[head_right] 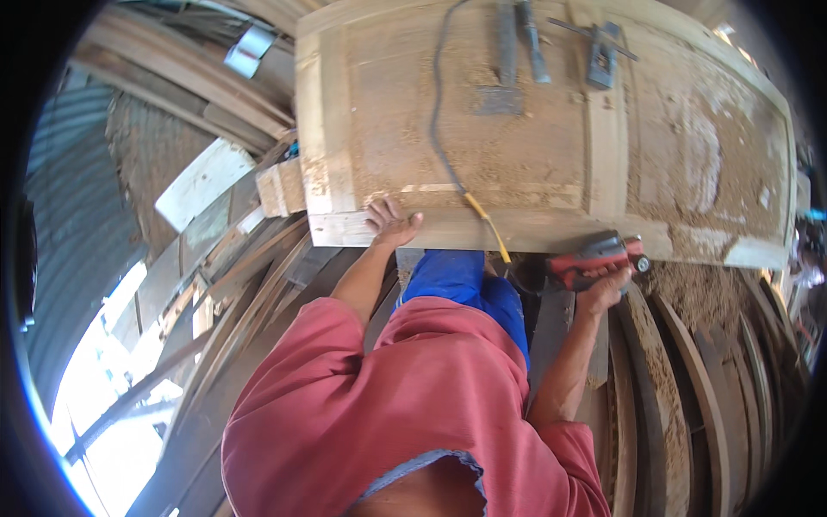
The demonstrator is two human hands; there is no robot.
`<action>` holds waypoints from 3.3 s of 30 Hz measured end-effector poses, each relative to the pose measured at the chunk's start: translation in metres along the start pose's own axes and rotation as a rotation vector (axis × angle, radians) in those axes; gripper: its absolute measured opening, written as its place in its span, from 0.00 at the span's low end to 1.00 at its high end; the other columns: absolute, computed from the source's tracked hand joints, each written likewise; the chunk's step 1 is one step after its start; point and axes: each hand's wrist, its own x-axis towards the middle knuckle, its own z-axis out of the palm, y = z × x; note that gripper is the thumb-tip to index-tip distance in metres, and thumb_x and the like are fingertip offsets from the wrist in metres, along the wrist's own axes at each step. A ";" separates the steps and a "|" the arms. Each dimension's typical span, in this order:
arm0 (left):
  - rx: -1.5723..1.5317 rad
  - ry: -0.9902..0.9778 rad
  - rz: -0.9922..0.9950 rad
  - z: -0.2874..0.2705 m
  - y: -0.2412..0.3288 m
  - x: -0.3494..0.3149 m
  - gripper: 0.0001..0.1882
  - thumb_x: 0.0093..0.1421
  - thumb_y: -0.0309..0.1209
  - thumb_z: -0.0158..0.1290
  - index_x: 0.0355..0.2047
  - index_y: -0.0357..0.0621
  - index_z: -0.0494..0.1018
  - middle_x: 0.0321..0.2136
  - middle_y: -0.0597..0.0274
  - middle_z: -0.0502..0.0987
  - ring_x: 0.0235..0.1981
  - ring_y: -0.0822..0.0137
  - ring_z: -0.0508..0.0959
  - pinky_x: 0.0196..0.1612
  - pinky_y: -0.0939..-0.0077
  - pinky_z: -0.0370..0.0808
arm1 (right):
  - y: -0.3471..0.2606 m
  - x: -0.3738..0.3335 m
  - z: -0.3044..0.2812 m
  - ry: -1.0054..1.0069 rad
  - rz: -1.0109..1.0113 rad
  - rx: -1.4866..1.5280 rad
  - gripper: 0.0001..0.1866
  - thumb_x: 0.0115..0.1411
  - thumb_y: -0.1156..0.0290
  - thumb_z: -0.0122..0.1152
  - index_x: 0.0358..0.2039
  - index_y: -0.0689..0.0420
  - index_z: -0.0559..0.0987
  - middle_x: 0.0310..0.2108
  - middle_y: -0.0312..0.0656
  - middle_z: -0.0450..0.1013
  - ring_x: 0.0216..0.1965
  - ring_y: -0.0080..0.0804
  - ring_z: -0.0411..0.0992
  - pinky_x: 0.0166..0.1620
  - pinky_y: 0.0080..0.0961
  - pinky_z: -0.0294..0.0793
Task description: The person sands the surface of a wooden door using an electric sander, moving the tool across the wood and clearing sawdust by hand.
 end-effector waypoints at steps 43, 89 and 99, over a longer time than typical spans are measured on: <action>-0.073 0.498 0.082 -0.009 -0.146 -0.018 0.37 0.66 0.46 0.53 0.74 0.68 0.55 0.67 0.19 0.53 0.64 0.23 0.59 0.63 0.32 0.63 | -0.009 0.000 0.025 0.017 0.052 -0.088 0.17 0.70 0.51 0.41 0.39 0.49 0.74 0.18 0.27 0.58 0.16 0.20 0.54 0.18 0.21 0.60; 0.307 0.058 1.169 -0.036 0.138 -0.024 0.49 0.58 0.42 0.59 0.75 0.42 0.50 0.74 0.30 0.40 0.76 0.33 0.38 0.76 0.42 0.39 | 0.021 0.002 0.013 0.223 -0.043 0.087 0.23 0.70 0.46 0.55 0.32 0.55 0.75 0.17 0.32 0.68 0.15 0.25 0.67 0.19 0.26 0.70; 0.746 -0.111 1.270 -0.071 0.146 -0.003 0.44 0.53 0.37 0.60 0.72 0.55 0.60 0.76 0.37 0.41 0.77 0.39 0.38 0.76 0.42 0.38 | -0.002 -0.020 0.020 0.361 -0.033 0.022 0.21 0.67 0.50 0.60 0.26 0.53 0.75 0.17 0.34 0.70 0.13 0.27 0.69 0.17 0.28 0.69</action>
